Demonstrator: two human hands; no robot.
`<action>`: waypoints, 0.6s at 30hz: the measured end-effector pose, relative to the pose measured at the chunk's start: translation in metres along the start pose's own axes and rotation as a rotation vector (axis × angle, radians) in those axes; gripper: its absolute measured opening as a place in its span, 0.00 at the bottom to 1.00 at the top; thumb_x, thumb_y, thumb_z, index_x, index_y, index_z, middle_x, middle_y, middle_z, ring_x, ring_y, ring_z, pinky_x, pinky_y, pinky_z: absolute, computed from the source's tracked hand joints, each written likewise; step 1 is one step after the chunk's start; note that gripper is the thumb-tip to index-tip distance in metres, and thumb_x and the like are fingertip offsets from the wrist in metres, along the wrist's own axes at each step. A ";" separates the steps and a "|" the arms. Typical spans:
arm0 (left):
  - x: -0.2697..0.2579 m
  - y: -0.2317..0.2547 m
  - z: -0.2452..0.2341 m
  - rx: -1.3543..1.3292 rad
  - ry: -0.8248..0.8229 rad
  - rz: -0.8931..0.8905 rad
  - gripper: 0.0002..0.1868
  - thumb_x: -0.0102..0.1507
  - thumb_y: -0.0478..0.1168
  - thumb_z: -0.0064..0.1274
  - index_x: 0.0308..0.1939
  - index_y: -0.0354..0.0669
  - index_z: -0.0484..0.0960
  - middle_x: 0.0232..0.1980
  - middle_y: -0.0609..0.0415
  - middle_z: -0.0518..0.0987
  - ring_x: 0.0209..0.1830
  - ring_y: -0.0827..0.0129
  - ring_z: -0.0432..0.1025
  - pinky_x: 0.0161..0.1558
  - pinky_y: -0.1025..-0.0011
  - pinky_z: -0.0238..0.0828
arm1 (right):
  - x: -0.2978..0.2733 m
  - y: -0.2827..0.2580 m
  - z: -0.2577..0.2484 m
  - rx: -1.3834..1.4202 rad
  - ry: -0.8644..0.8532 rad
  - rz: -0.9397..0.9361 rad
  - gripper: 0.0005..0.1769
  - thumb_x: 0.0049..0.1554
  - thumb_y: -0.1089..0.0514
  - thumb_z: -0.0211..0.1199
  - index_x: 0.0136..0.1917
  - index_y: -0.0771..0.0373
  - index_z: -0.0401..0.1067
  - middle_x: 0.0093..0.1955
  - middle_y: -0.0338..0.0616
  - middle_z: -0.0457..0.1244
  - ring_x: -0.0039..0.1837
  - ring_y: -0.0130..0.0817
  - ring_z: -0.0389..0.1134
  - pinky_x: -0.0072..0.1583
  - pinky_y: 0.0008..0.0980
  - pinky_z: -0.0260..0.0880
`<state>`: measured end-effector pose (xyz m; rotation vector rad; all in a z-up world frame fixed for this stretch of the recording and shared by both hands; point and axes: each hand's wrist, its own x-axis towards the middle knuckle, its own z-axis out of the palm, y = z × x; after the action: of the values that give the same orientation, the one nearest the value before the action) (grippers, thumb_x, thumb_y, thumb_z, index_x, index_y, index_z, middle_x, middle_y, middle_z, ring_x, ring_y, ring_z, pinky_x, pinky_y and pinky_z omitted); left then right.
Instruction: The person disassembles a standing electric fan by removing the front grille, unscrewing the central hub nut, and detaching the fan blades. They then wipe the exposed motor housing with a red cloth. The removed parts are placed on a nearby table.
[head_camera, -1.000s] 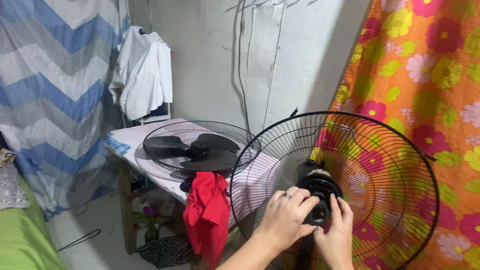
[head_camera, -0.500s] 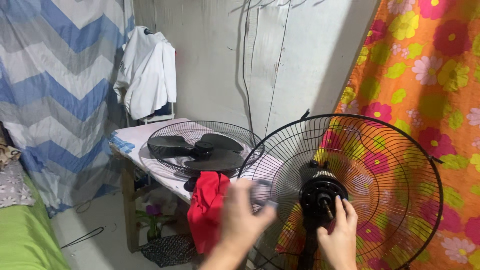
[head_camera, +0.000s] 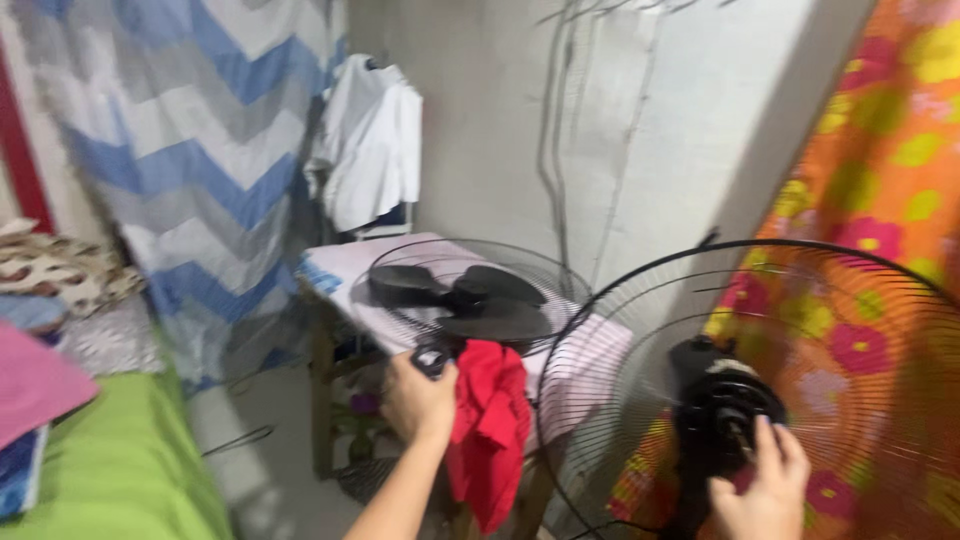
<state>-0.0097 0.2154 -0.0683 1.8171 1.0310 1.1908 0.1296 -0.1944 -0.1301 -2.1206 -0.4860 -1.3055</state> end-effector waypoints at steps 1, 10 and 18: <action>0.002 -0.002 0.003 0.005 -0.020 -0.027 0.31 0.52 0.54 0.66 0.54 0.47 0.75 0.54 0.46 0.77 0.59 0.50 0.71 0.56 0.49 0.66 | -0.001 0.008 0.002 0.000 0.004 -0.032 0.58 0.32 0.62 0.69 0.78 0.62 0.61 0.77 0.62 0.51 0.77 0.59 0.56 0.77 0.48 0.59; 0.026 -0.003 0.016 0.170 -0.087 -0.132 0.34 0.53 0.55 0.69 0.58 0.47 0.77 0.57 0.45 0.74 0.59 0.50 0.71 0.58 0.53 0.68 | -0.011 0.050 0.026 -0.014 0.049 -0.068 0.62 0.29 0.60 0.74 0.79 0.65 0.63 0.76 0.63 0.52 0.76 0.59 0.58 0.76 0.49 0.63; 0.051 -0.008 0.036 0.108 -0.086 -0.059 0.30 0.51 0.49 0.71 0.54 0.44 0.82 0.56 0.43 0.76 0.59 0.47 0.71 0.59 0.55 0.68 | -0.018 0.081 0.044 -0.068 0.160 -0.182 0.55 0.35 0.56 0.69 0.77 0.70 0.66 0.71 0.63 0.54 0.70 0.57 0.60 0.76 0.46 0.66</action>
<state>0.0349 0.2596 -0.0684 1.8903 1.1100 1.0309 0.1986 -0.2269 -0.1853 -2.0428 -0.5842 -1.6003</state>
